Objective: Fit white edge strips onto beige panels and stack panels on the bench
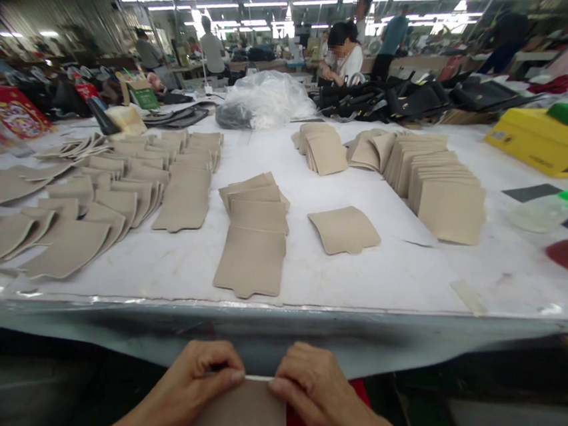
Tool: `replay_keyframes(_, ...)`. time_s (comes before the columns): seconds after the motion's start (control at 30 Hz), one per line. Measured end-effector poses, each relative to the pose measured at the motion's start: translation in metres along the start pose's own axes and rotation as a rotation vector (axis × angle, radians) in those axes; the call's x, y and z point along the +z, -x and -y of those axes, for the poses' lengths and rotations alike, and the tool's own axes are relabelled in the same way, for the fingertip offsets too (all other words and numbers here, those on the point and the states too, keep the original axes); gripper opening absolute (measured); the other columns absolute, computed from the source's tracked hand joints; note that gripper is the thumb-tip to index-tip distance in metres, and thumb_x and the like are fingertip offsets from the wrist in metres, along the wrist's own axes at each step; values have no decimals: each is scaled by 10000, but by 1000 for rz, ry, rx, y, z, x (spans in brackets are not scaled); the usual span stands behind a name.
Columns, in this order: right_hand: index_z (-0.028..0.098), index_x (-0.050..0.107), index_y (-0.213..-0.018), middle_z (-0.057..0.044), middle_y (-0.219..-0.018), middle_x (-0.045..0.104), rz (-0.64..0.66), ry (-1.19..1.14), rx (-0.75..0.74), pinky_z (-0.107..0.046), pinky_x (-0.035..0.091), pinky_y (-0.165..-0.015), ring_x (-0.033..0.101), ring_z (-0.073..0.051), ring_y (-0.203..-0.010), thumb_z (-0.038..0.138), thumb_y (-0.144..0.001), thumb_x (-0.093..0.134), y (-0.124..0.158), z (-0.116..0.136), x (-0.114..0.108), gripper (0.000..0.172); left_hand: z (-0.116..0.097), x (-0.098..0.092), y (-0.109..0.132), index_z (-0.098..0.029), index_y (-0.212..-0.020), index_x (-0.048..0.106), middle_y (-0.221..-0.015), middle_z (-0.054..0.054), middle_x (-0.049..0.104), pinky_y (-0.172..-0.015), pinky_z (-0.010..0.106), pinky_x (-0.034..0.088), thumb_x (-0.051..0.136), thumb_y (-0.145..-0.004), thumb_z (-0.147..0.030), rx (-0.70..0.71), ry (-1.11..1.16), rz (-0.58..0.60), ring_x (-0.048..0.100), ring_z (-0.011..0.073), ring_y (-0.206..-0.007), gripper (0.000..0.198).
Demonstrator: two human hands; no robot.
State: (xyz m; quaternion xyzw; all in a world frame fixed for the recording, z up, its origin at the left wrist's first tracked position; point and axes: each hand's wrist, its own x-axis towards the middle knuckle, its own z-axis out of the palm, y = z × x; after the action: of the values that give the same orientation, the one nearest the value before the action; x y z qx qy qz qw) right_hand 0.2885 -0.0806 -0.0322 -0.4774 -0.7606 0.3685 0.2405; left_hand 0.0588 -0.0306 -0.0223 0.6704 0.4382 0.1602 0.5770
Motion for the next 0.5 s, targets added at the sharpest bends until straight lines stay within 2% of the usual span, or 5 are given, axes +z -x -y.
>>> replay_keyframes(0.2, 206, 537, -693, 1, -715, 562, 2, -29, 17, -296, 379, -641, 538, -164, -699, 513, -1041, 329, -1, -1, 0, 508, 0, -6, 1, -165, -693, 535, -634, -21, 522, -594, 238, 330, 577, -863, -498, -111, 196, -141, 453, 129, -623, 377)
replay_keyframes(0.33, 208, 528, -697, 3, -723, 558, -2, -56, 20, -290, 373, -639, 531, -163, -698, 503, -1038, 353, -1, -1, 0, 483, -6, -10, 9, -181, -674, 518, -663, -1, 530, -621, 247, 355, 455, -929, -553, -67, 41, -227, 490, 152, -669, 456)
replay_keyframes(0.37, 209, 529, -698, 3, -726, 560, -3, -64, 17, -288, 374, -640, 533, -163, -699, 503, -1037, 359, -2, -1, 0, 479, -7, -10, 10, -180, -715, 564, -713, 12, 568, -663, 252, 377, 457, -936, -522, -42, -27, -222, 521, 166, -720, 420)
replay_keyframes(0.43, 209, 541, -705, 1, -735, 573, -6, -67, 15, -285, 382, -648, 544, -164, -708, 502, -1035, 366, -3, 0, 1, 474, -8, -9, 11, -194, -947, 668, -882, 37, 648, -785, 272, 404, 548, -896, -409, 16, -171, -157, 566, 201, -867, 251)
replay_keyframes(0.5, 208, 559, -713, 0, -729, 590, -11, -53, 20, -277, 387, -635, 559, -160, -692, 506, -1033, 365, -3, 1, 2, 478, -8, -7, 9, -220, -1126, 670, -987, 51, 682, -840, 289, 398, 611, -831, -313, 70, -299, -34, 581, 226, -946, 315)
